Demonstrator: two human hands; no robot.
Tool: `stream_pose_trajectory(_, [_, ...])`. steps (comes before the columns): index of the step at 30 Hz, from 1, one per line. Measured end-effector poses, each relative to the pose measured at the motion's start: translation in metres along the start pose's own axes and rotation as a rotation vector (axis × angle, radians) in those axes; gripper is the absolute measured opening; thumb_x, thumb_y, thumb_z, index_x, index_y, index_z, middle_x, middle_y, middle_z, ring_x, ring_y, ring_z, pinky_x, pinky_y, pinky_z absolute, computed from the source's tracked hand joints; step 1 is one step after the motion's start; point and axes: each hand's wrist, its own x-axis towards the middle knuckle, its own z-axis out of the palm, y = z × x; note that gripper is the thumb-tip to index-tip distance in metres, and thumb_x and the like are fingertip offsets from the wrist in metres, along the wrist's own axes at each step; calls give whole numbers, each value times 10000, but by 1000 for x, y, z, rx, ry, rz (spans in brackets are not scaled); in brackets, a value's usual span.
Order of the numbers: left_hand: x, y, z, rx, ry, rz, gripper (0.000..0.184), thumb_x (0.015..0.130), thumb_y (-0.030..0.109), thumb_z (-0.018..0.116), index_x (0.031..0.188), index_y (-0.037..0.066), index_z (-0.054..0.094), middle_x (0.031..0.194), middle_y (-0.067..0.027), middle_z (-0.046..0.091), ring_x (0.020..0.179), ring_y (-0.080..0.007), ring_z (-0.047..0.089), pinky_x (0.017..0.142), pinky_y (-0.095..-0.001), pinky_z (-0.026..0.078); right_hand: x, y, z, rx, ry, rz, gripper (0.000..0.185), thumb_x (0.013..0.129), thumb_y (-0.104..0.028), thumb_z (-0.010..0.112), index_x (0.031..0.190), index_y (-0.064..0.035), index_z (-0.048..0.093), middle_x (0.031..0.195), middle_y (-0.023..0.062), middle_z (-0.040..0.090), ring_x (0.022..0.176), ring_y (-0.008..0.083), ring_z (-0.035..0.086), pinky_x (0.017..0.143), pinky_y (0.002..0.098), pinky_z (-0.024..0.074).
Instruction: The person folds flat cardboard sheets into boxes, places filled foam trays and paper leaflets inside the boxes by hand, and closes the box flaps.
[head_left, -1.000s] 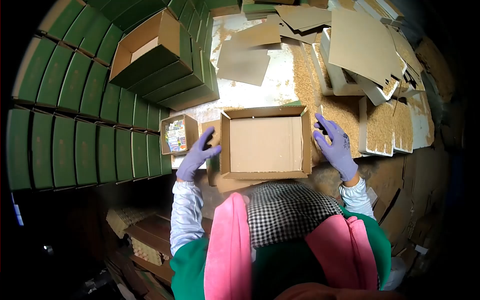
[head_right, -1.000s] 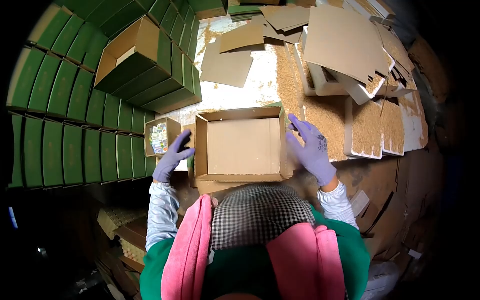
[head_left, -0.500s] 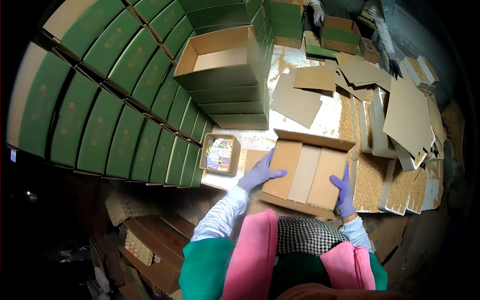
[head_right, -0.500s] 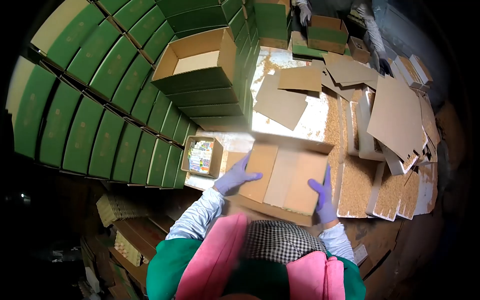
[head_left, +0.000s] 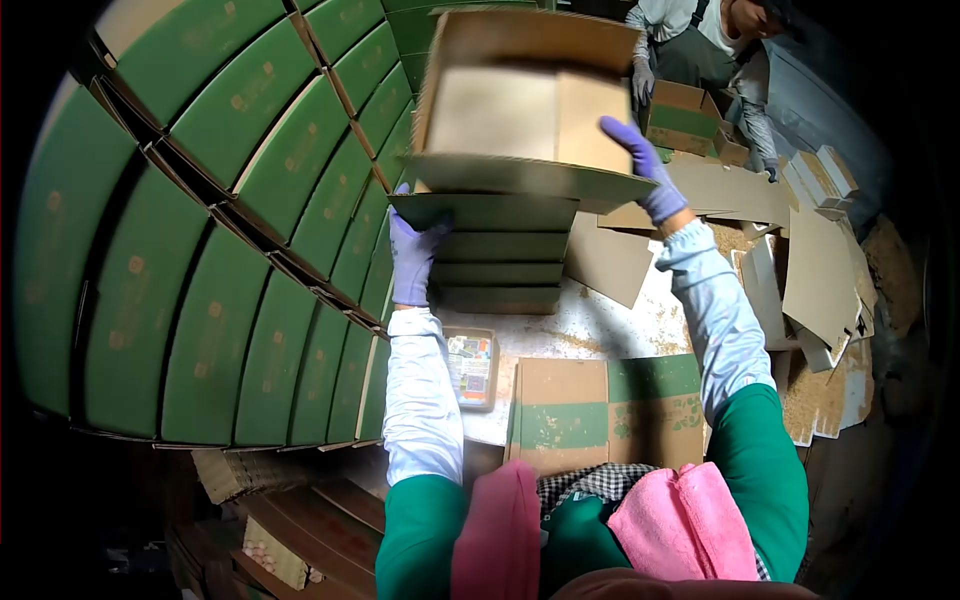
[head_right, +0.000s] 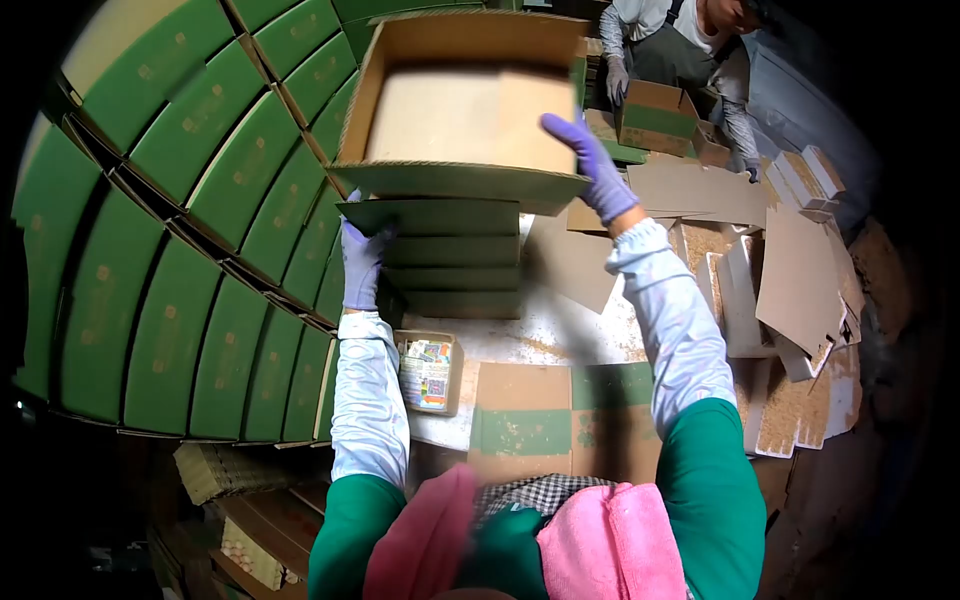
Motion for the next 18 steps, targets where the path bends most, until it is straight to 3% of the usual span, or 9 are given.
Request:
stream_pose_trajectory(2, [-13,31,1,-137,30,-78,789,760,183,857,1370,-49,413,1259,-151,567,1099,-225,578,978,-333,468,30,58,3,-972,-221,-615,528,893,-303,685,1358,-140,492,1248,86,574,1140,192,559,914,351,499])
stream_pose_trajectory(4, [-15,46,0,-251,64,-64,792,759,185,858,1371,-47,413,1272,-162,562,1104,-230,577,986,-337,464,33,59,27,-309,-92,168,551,918,-478,589,1354,-153,498,1219,118,603,1030,236,594,853,362,500])
stream_pose_trajectory(8, [-11,21,-9,-29,-43,-68,825,772,279,842,1388,-45,399,1328,-196,541,1178,-286,557,1057,-371,411,19,9,50,-785,-26,133,646,914,-555,567,1354,-85,507,1208,172,634,997,274,621,838,363,489])
stream_pose_trajectory(9, [-16,59,-1,-207,-59,-157,873,756,269,854,1411,-41,368,1373,-186,506,1205,-287,535,1059,-370,409,16,10,68,-587,55,154,666,917,-554,567,1356,-57,507,1243,185,622,1047,292,616,875,372,476])
stream_pose_trajectory(11, [-14,31,-1,-270,7,-73,896,758,261,852,1431,-34,339,1411,-177,470,1233,-283,511,1060,-371,409,34,54,81,25,297,126,696,927,-544,564,1349,6,510,1311,213,593,1145,331,599,950,394,446])
stream_pose_trajectory(12, [-14,34,-1,-264,-10,-141,896,767,261,845,1439,-32,329,1424,-177,457,1244,-286,500,1073,-381,395,49,53,93,-20,317,95,710,926,-529,577,1355,31,488,1317,205,590,1158,346,588,966,384,439])
stream_pose_trajectory(14, [-6,35,-5,-66,-15,-93,897,774,276,839,1441,-35,326,1426,-191,452,1252,-298,494,1083,-383,381,39,54,77,193,237,190,395,1019,-263,498,1345,-39,517,1164,34,633,1032,150,590,864,290,480])
stream_pose_trajectory(16, [-13,72,-13,218,-101,-101,892,796,318,817,1445,-42,321,1440,-220,434,1278,-322,470,1103,-386,350,11,44,54,69,105,209,389,1007,-218,517,1345,-25,509,1190,49,618,1024,172,592,874,309,482])
stream_pose_trajectory(18, [-40,79,-12,453,12,8,834,830,302,774,1444,-51,335,1439,-227,442,1311,-330,444,1111,-387,337,-66,35,17,-574,-31,-217,531,985,-326,542,1401,-11,441,1369,134,509,1197,252,533,979,328,446])
